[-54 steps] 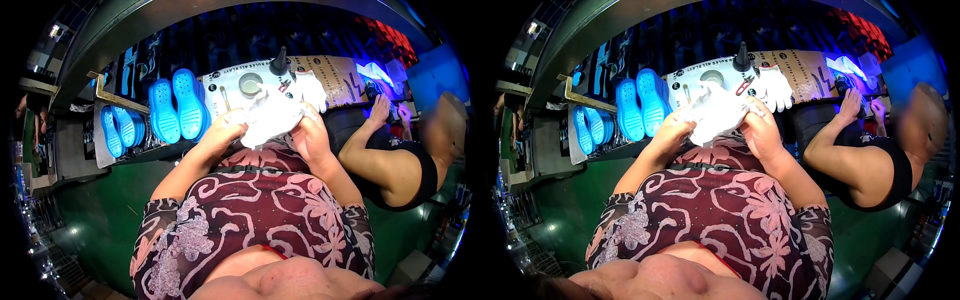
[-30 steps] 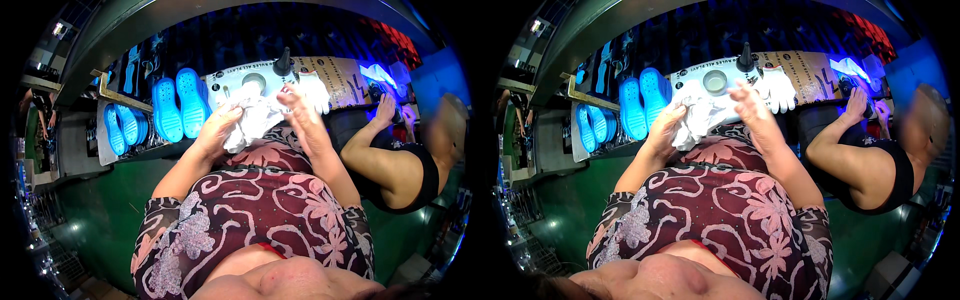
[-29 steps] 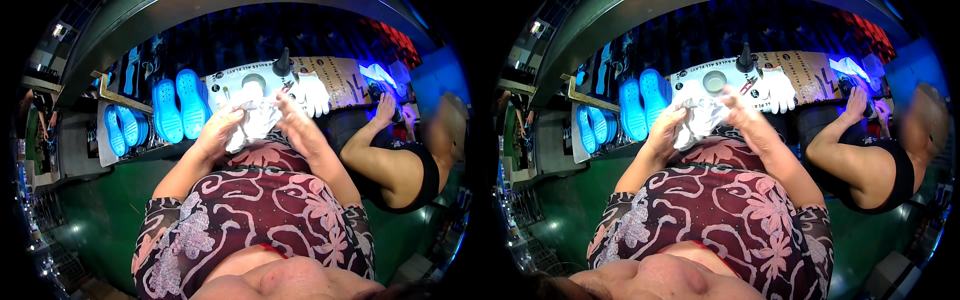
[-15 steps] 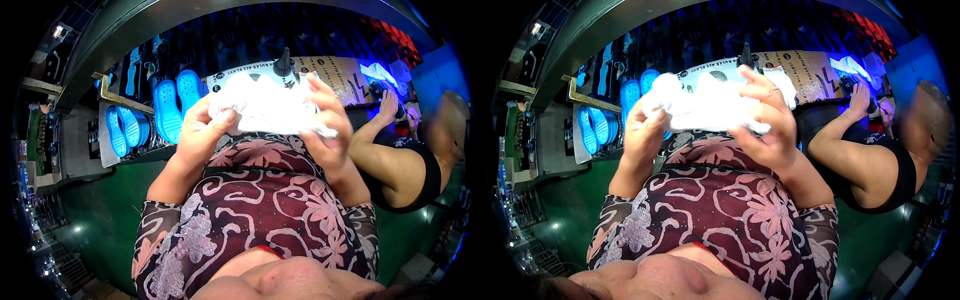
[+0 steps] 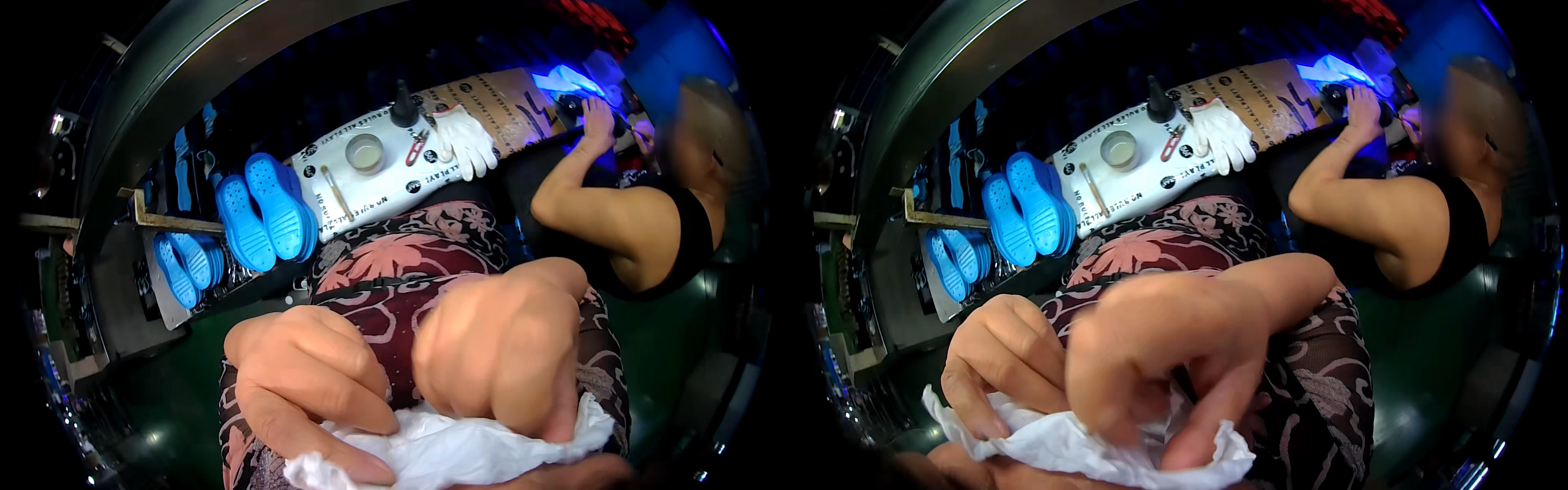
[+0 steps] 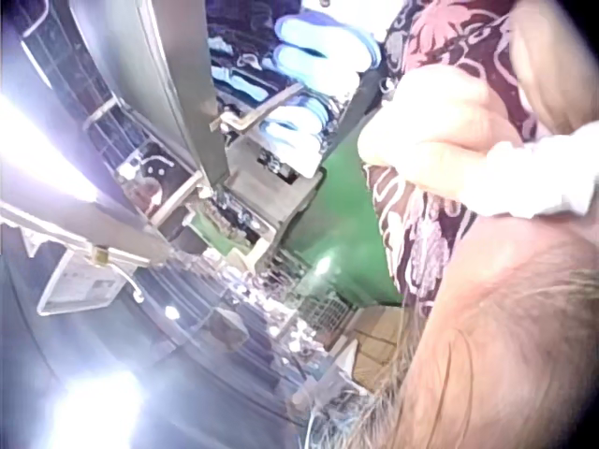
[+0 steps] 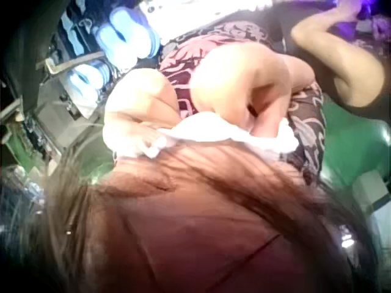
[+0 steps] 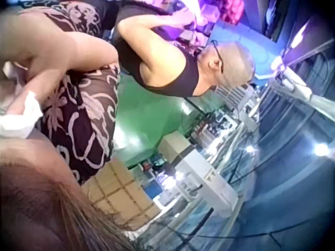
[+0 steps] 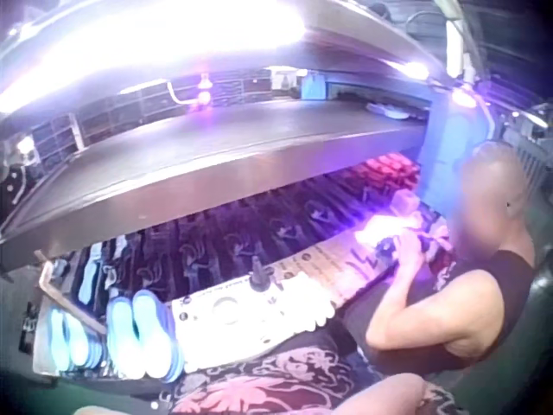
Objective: The person wipes with a tissue, then picks up shoe soles, applies glue to each one using a brush, and places them onto an overhead conveyor belt.
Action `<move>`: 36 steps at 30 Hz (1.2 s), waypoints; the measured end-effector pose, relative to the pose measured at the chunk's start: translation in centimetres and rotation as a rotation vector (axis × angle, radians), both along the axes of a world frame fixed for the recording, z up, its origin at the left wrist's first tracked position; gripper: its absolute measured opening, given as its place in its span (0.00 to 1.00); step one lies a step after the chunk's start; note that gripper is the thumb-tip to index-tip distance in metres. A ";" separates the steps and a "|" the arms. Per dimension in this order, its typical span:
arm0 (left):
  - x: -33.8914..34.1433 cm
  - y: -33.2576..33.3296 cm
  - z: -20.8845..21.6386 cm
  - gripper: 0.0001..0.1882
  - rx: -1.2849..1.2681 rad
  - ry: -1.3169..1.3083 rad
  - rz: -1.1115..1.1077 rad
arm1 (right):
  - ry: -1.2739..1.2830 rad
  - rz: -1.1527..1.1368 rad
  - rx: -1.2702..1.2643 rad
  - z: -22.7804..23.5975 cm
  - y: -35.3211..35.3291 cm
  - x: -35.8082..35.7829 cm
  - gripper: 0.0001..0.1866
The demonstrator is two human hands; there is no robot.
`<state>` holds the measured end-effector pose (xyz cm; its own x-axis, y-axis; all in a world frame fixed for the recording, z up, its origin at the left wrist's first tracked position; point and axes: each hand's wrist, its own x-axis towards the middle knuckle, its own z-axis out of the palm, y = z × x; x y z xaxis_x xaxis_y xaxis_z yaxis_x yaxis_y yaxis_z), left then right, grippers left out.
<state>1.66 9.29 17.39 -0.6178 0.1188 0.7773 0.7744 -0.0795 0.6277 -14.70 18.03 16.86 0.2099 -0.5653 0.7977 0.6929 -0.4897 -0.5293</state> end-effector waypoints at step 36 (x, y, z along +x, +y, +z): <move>-2.6 -3.6 -2.4 0.15 -0.059 0.188 0.271 | -0.625 -0.383 -0.218 -0.7 -3.2 6.6 0.32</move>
<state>-0.96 5.65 14.96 -0.4795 0.0182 0.8773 0.8651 0.1777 0.4691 -8.06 14.86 16.17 -0.4965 -0.3241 0.8053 0.5925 -0.8045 0.0415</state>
